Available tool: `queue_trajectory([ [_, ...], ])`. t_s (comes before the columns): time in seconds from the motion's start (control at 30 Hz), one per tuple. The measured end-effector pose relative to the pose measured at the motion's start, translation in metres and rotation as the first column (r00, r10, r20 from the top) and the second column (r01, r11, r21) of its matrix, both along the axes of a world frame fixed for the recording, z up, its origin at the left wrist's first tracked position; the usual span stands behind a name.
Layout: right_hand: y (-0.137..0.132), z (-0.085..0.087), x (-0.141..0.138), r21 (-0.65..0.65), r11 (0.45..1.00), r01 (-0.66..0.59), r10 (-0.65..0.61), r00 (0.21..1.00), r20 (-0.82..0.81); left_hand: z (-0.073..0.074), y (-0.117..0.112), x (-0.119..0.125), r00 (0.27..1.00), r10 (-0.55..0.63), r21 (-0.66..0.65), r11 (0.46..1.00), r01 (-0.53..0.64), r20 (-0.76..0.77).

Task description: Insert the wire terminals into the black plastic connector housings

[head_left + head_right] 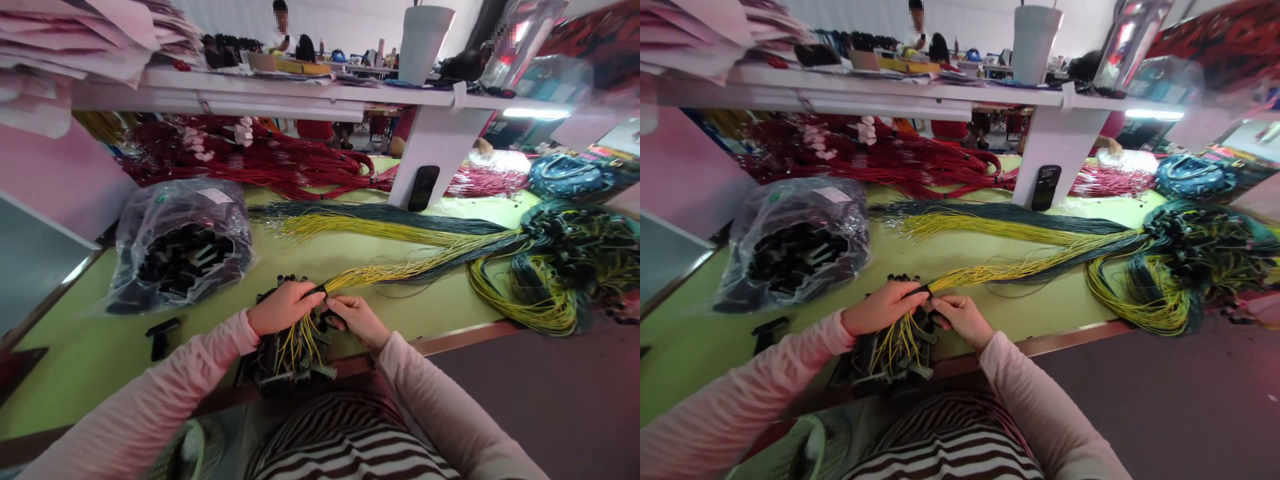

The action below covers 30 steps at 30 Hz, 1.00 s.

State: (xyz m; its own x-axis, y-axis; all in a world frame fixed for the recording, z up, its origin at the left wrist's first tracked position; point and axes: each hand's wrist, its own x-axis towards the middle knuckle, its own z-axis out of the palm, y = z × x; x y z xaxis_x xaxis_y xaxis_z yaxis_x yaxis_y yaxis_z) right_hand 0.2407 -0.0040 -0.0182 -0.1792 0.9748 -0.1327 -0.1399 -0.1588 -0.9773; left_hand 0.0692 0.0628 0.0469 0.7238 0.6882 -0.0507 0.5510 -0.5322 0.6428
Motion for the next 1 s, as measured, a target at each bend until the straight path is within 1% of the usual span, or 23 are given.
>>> queue_trajectory([
  [0.03,0.002,-0.001,-0.001,0.006,1.000,0.001,-0.001,1.000,0.023,0.001,-0.002,0.001,1.000,0.010,0.000,1.000,-0.010,-0.006],
  [0.1,0.010,-0.002,-0.004,0.049,0.999,0.008,-0.014,0.992,0.128,0.007,-0.010,0.005,1.000,0.008,-0.017,1.000,-0.008,-0.001],
  [0.13,0.014,-0.002,-0.006,0.076,0.997,0.019,-0.033,0.982,0.185,0.013,-0.015,0.007,1.000,-0.021,-0.035,0.999,0.022,0.018],
  [0.2,0.022,-0.001,-0.011,0.148,0.988,0.032,-0.078,0.944,0.321,0.026,-0.024,0.013,0.988,-0.132,-0.072,0.988,0.138,0.081],
  [0.27,0.024,0.001,-0.014,0.209,0.978,0.002,-0.096,0.894,0.438,0.039,-0.029,0.018,0.966,-0.220,-0.088,0.969,0.233,0.132],
  [0.3,0.022,0.003,-0.013,0.230,0.973,-0.020,-0.095,0.872,0.480,0.042,-0.029,0.019,0.964,-0.228,-0.089,0.966,0.241,0.134],
  [0.33,0.016,0.006,-0.011,0.249,0.968,-0.036,-0.101,0.852,0.514,0.044,-0.028,0.018,0.970,-0.215,-0.090,0.970,0.226,0.116],
  [0.4,-0.004,0.012,0.000,0.266,0.962,-0.051,-0.120,0.799,0.589,0.040,-0.022,0.016,0.985,-0.168,-0.088,0.981,0.171,0.039],
  [0.43,-0.017,0.016,0.009,0.267,0.961,-0.066,-0.127,0.755,0.643,0.035,-0.018,0.014,0.989,-0.147,-0.072,0.987,0.146,-0.013],
  [0.47,-0.031,0.022,0.018,0.254,0.961,-0.105,-0.121,0.668,0.734,0.030,-0.015,0.013,0.989,-0.128,-0.044,0.991,0.125,-0.068],
  [0.5,-0.044,0.029,0.028,0.223,0.962,-0.160,-0.091,0.579,0.810,0.024,-0.013,0.012,0.986,-0.104,-0.002,0.994,0.105,-0.128],
  [0.53,-0.054,0.037,0.038,0.178,0.951,-0.253,-0.018,0.529,0.848,0.019,-0.012,0.013,0.977,-0.071,0.058,0.995,0.084,-0.202],
  [0.57,-0.062,0.047,0.047,0.141,0.930,-0.341,0.055,0.506,0.861,0.015,-0.012,0.014,0.959,-0.026,0.128,0.990,0.065,-0.281],
  [0.6,-0.065,0.057,0.054,0.134,0.909,-0.395,0.098,0.515,0.852,0.012,-0.013,0.016,0.935,0.025,0.198,0.979,0.049,-0.354],
  [0.63,-0.064,0.068,0.060,0.166,0.897,-0.409,0.094,0.543,0.834,0.009,-0.015,0.018,0.908,0.074,0.256,0.966,0.038,-0.412],
  [0.67,-0.059,0.079,0.064,0.228,0.895,-0.383,0.038,0.576,0.817,0.008,-0.018,0.020,0.885,0.111,0.299,0.954,0.033,-0.451],
  [0.73,-0.036,0.101,0.069,0.384,0.879,-0.283,-0.142,0.614,0.777,0.007,-0.022,0.024,0.867,0.139,0.339,0.940,0.036,-0.478],
  [0.8,0.000,0.122,0.072,0.533,0.814,-0.231,-0.296,0.625,0.723,0.007,-0.025,0.025,0.868,0.127,0.349,0.935,0.056,-0.479],
  [0.83,0.022,0.134,0.075,0.601,0.766,-0.227,-0.361,0.621,0.696,0.007,-0.026,0.024,0.869,0.116,0.351,0.934,0.070,-0.481],
  [0.87,0.044,0.148,0.078,0.673,0.705,-0.224,-0.438,0.609,0.661,0.007,-0.025,0.023,0.869,0.106,0.349,0.934,0.080,-0.482],
  [0.9,0.068,0.164,0.083,0.742,0.629,-0.232,-0.527,0.574,0.627,0.007,-0.025,0.022,0.871,0.098,0.342,0.936,0.084,-0.482],
  [0.97,0.116,0.201,0.093,0.845,0.466,-0.263,-0.702,0.471,0.534,0.006,-0.022,0.018,0.877,0.090,0.311,0.948,0.071,-0.473],
  [1.0,0.139,0.221,0.100,0.877,0.406,-0.255,-0.765,0.430,0.479,0.005,-0.020,0.016,0.880,0.093,0.291,0.955,0.054,-0.466],
])
